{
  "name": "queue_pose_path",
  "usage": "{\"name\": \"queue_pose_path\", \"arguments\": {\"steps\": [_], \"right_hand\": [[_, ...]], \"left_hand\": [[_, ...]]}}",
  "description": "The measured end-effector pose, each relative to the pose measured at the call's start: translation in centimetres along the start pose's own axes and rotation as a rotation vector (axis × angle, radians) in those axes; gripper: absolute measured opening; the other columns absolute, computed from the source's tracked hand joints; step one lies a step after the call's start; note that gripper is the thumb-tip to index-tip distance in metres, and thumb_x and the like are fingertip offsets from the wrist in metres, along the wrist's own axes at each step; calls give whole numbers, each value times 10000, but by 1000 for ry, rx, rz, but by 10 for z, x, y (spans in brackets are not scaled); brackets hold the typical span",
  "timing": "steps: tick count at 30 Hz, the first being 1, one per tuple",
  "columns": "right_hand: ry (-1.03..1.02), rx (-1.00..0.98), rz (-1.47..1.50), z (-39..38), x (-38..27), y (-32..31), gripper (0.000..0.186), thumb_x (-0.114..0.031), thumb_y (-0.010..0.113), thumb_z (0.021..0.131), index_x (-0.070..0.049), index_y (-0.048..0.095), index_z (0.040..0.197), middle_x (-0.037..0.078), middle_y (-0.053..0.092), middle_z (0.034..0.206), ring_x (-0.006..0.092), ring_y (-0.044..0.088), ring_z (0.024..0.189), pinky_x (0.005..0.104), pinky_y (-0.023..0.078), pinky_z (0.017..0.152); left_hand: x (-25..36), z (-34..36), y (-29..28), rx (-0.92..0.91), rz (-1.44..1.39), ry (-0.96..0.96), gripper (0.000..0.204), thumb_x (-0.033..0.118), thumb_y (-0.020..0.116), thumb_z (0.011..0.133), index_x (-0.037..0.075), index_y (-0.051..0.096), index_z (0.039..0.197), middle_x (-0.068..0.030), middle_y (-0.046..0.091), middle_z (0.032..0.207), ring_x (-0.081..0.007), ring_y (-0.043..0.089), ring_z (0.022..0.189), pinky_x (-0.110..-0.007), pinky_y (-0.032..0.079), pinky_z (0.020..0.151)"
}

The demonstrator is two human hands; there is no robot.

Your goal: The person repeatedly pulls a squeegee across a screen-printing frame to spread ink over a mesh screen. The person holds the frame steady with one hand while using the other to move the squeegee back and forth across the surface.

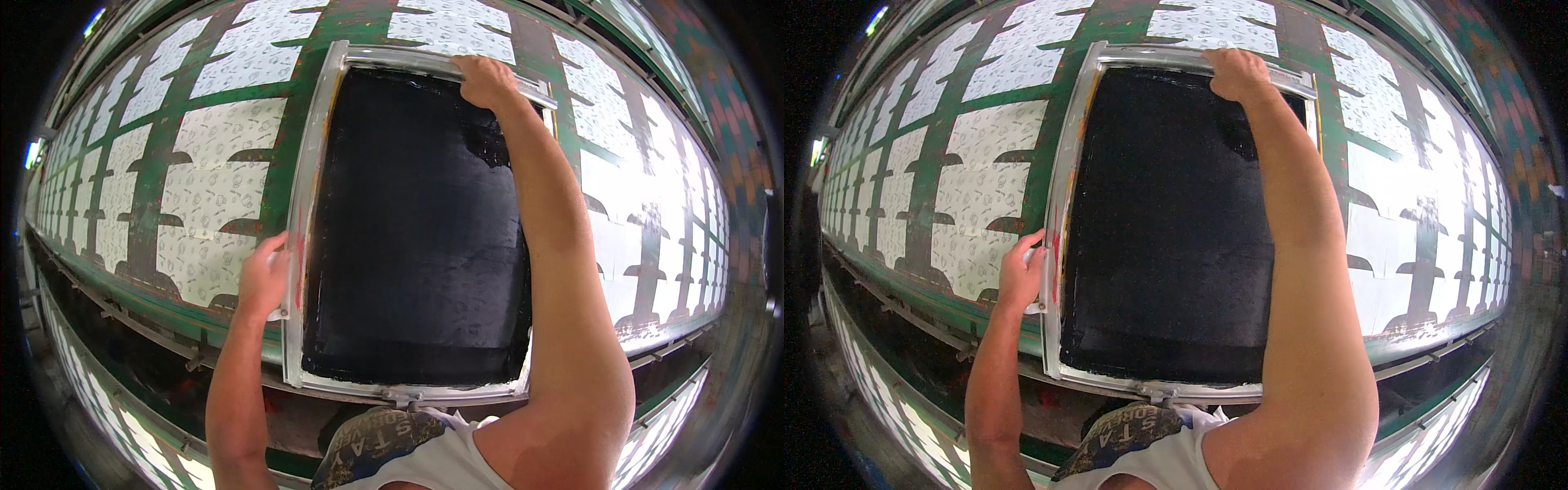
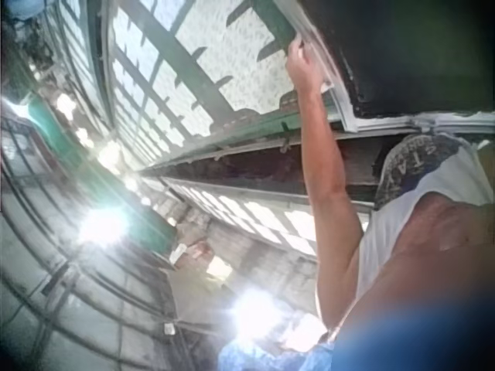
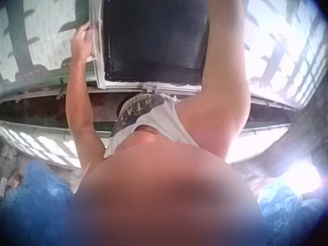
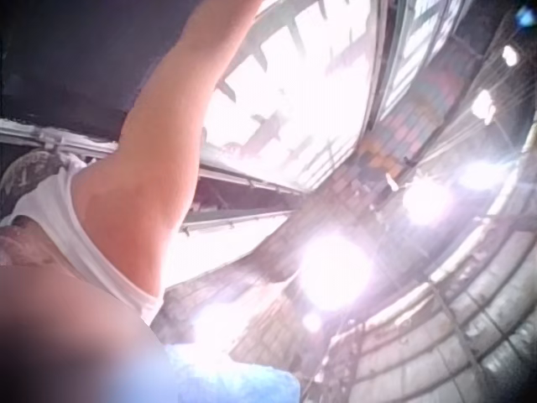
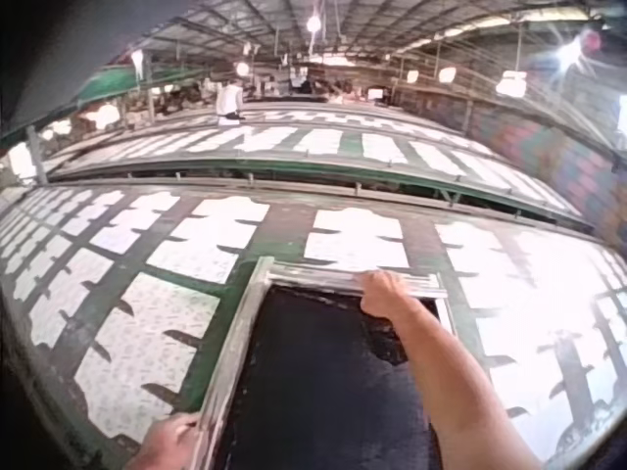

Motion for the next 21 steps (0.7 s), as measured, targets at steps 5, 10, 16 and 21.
{"name": "queue_pose_path", "arguments": {"steps": [5, 10, 16, 21], "right_hand": [[-61, 28, 23, -23, -9, -5, 512, -100, 680, 918, -192, 751, 1417, 173, 778, 1364, 353, 733, 1311, 489, 582, 1113], [-124, -51, 48, -92, -42, -7, 401, -83, 700, 915, -163, 775, 1301, 154, 804, 1267, 357, 760, 1240, 496, 607, 1055], [-122, -91, 77, -225, -96, -14, 447, -62, 690, 903, -189, 763, 1326, 99, 805, 1242, 338, 773, 1191, 495, 617, 997], [-120, -119, 163, -338, -146, -30, 350, -36, 693, 952, -166, 769, 1269, 76, 785, 1204, 299, 766, 1185, 474, 613, 985]], "left_hand": [[-1, 2, -1, 3, 17, 17, 371, 62, 628, 1088, -5, 696, 1447, -200, 756, 1419, -318, 719, 1329, -411, 526, 1142], [-3, 1, -2, 41, 20, 93, 386, 137, 635, 1073, 8, 709, 1430, -214, 766, 1383, -371, 722, 1313, -437, 541, 1122], [-2, 2, -3, 30, -12, 126, 383, 175, 641, 1066, 21, 718, 1408, -228, 778, 1329, -408, 738, 1251, -464, 558, 1080], [-5, 2, 0, 71, -30, 200, 353, 170, 662, 1065, 33, 729, 1384, -235, 778, 1317, -423, 738, 1234, -467, 565, 1065]]}}
Point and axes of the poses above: each hand's wrist, its own z-axis towards the middle knuckle, its own y-axis out of the palm, x = y × z, the point moved 8 cm from there along z, towards the middle knuckle
